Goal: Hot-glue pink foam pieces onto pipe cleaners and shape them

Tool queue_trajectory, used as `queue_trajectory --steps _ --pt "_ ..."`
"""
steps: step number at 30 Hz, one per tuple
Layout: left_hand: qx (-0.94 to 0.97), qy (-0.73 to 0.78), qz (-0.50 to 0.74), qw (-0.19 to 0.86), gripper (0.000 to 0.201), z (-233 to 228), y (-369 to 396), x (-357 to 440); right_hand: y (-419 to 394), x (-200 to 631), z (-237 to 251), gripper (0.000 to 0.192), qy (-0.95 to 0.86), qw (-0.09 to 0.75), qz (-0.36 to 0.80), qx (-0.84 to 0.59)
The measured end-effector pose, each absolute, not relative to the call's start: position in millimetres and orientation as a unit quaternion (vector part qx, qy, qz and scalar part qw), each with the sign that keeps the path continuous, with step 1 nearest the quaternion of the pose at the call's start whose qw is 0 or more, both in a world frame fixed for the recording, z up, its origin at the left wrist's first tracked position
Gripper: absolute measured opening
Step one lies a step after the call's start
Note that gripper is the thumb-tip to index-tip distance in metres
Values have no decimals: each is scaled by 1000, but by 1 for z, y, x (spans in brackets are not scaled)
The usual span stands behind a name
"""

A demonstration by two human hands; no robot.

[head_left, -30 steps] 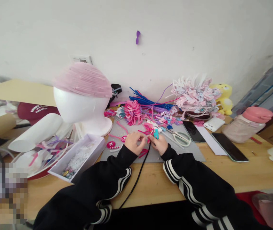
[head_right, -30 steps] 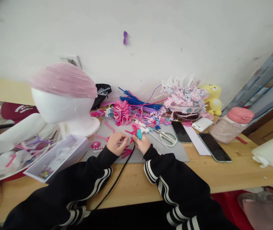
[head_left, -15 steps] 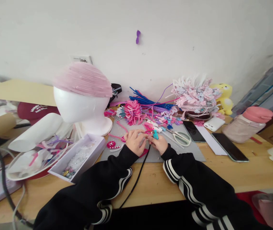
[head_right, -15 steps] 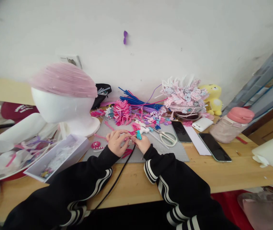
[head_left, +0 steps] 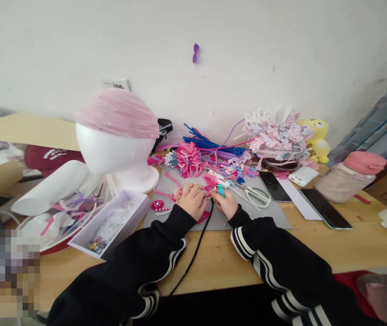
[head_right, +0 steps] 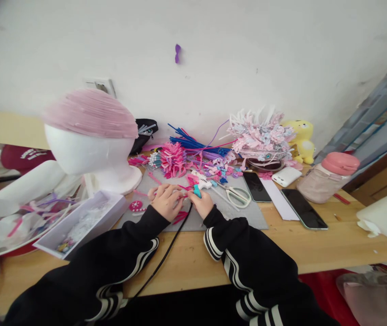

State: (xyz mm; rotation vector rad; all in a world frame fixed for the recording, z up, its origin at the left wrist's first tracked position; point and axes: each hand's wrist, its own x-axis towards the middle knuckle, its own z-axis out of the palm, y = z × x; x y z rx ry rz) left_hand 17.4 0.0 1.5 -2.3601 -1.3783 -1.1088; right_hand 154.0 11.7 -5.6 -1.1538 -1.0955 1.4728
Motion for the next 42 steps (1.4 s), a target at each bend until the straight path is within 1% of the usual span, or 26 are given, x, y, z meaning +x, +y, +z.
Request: queue_trajectory --steps 3,6,11,13,15,19,21,25,27,32,37,42 --pt "-773 -500 -391 25 5 -1 2 19 11 153 0 25 -408 502 597 -475" --pt "-747 -522 -403 -84 6 -4 7 20 12 155 3 33 -374 478 644 -466" --pt "-708 -446 -463 -292 13 -8 16 20 15 158 2 39 -336 450 684 -465" --pt "-679 -433 -481 -347 14 -10 17 21 15 158 -1 36 -344 456 678 -463" --pt "-663 -429 -482 -380 14 -11 16 22 15 158 -4 35 -369 479 657 -450" --pt "-667 -425 -477 -384 16 -11 15 21 15 158 -7 41 -405 510 625 -430" --pt "-678 -422 -477 -367 16 -10 14 20 15 159 -6 43 -393 481 646 -444" --pt "-711 -392 -479 -335 17 -8 12 19 16 159 -1 54 -361 394 694 -483" --pt "-723 -373 -480 -328 17 -8 10 19 15 159 2 56 -362 377 700 -487" --pt "-742 -342 -476 -327 17 -6 8 19 13 158 5 52 -362 376 686 -507" --pt "-739 -341 -476 -333 16 -3 7 18 12 155 8 47 -356 377 669 -533" --pt "-740 -341 -473 -336 16 -3 7 19 14 155 6 45 -357 361 680 -529"
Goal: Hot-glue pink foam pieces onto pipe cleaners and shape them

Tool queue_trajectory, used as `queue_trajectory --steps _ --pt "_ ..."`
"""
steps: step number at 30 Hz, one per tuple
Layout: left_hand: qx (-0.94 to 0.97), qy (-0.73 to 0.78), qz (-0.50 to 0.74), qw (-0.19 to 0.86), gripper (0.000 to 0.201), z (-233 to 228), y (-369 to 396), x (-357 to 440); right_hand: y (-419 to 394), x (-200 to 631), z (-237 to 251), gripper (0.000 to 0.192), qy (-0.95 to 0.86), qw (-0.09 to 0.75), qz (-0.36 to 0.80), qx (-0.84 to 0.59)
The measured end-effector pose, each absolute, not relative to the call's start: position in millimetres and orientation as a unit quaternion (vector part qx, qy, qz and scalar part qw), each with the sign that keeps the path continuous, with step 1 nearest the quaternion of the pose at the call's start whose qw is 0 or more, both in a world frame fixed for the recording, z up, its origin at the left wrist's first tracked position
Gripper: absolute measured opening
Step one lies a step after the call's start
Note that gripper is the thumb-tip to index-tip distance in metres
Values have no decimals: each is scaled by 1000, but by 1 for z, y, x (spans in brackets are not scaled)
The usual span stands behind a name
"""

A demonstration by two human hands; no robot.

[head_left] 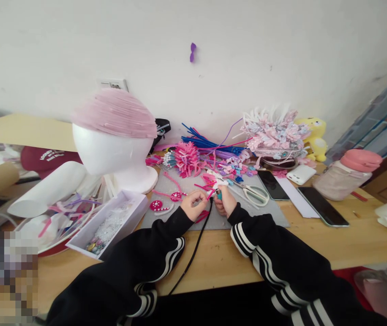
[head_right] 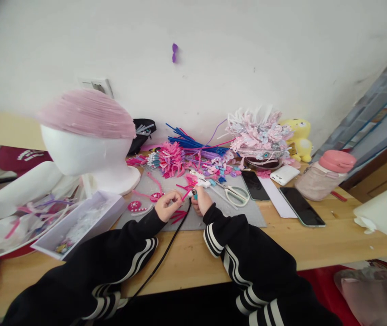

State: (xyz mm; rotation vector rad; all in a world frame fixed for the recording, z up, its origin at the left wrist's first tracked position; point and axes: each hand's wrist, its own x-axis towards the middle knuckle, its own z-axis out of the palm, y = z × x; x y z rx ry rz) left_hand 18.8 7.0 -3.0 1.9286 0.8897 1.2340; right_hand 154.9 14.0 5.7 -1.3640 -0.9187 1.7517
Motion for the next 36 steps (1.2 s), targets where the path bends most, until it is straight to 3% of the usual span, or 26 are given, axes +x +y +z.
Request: queue_trajectory --steps 11,36 --pt "744 337 469 337 17 -1 6 19 20 159 -4 43 -353 318 725 -499" --pt "745 340 465 335 16 -3 7 20 10 153 8 46 -384 345 667 -537"
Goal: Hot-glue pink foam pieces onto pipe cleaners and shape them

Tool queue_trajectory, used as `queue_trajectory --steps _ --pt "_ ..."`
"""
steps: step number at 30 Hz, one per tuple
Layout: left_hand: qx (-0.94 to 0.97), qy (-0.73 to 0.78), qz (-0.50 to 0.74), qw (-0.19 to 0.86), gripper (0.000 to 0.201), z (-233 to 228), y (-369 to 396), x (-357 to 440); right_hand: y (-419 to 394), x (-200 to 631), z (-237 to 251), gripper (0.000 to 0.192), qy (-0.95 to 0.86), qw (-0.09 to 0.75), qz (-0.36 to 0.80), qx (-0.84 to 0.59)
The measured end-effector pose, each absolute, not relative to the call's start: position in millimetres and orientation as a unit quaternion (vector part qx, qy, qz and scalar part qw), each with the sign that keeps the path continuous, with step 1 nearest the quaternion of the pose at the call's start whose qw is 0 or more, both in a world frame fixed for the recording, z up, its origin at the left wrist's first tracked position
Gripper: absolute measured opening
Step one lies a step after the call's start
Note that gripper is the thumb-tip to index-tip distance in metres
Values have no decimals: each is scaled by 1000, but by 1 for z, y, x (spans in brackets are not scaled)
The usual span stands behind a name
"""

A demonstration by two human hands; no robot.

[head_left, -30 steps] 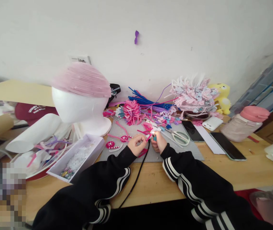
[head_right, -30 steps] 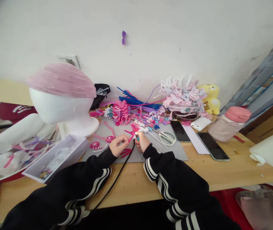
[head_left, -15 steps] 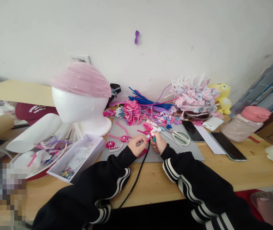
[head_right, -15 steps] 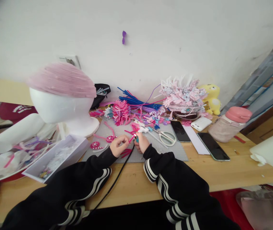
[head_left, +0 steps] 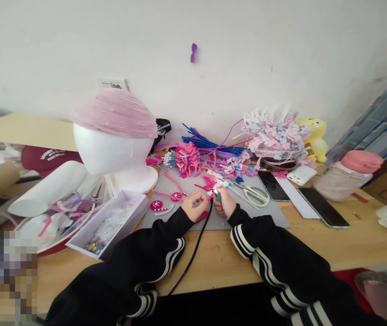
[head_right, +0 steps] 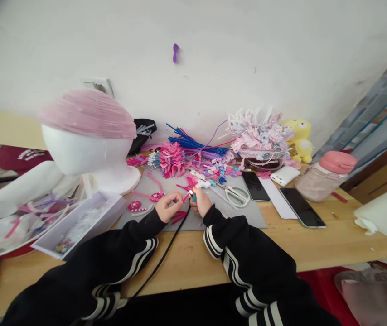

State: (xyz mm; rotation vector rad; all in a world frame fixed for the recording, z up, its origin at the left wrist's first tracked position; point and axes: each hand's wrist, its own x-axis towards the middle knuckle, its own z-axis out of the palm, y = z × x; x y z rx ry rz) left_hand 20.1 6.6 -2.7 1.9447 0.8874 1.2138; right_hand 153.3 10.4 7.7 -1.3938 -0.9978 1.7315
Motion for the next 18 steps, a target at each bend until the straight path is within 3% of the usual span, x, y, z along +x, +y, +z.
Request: queue_trajectory --steps 10,14,18 --pt "751 347 464 318 17 -4 8 20 13 156 4 55 -359 350 691 -521" --pt "777 344 446 279 17 -4 8 18 14 158 3 58 -333 411 691 -493" --pt "858 321 362 170 14 -5 11 13 16 161 4 55 -312 474 679 -466"
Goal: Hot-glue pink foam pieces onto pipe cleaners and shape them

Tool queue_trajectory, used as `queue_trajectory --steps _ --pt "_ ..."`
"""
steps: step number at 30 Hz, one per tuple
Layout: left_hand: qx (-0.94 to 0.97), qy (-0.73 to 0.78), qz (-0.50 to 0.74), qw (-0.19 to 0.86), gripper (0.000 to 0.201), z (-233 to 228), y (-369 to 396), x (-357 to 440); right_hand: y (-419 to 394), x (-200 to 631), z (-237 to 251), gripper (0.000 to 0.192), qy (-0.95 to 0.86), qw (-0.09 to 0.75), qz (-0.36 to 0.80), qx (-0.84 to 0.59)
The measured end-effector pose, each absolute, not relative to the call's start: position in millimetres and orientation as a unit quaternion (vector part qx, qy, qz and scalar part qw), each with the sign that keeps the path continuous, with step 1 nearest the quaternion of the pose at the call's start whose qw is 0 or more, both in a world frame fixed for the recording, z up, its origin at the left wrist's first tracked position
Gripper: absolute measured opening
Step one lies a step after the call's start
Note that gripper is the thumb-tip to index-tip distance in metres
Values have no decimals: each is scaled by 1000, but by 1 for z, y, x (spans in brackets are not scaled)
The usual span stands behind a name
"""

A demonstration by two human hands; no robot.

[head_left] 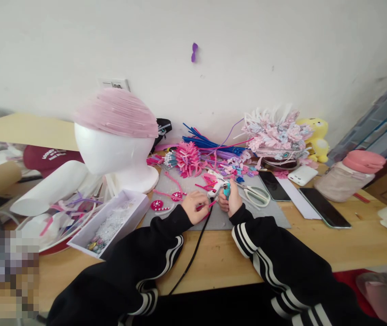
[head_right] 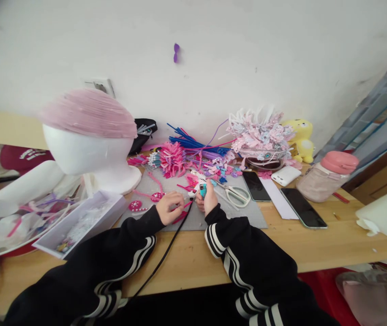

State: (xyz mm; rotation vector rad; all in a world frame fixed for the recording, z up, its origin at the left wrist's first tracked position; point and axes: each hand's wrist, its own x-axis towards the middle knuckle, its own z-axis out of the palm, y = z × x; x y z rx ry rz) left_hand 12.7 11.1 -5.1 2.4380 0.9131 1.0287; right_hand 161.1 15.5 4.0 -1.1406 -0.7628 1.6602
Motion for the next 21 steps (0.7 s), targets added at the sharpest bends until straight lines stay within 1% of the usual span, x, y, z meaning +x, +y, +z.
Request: queue_trajectory --steps 3,6,9,12,14,18,21 --pt "883 349 299 93 20 -4 15 7 16 161 4 54 -306 482 678 -463" --pt "847 445 289 36 26 -3 21 4 16 160 4 55 -305 486 676 -463" --pt "815 509 276 0 22 -7 30 4 16 160 3 55 -304 492 673 -462" --pt "822 516 242 8 34 -16 38 6 17 159 2 55 -306 501 668 -456" --pt "825 520 219 26 39 -22 42 8 17 159 1 55 -308 503 670 -451" --pt "827 527 188 54 41 -25 47 8 18 159 2 55 -311 504 670 -448" --pt "826 529 189 46 36 -23 47 7 18 159 3 55 -312 505 668 -450"
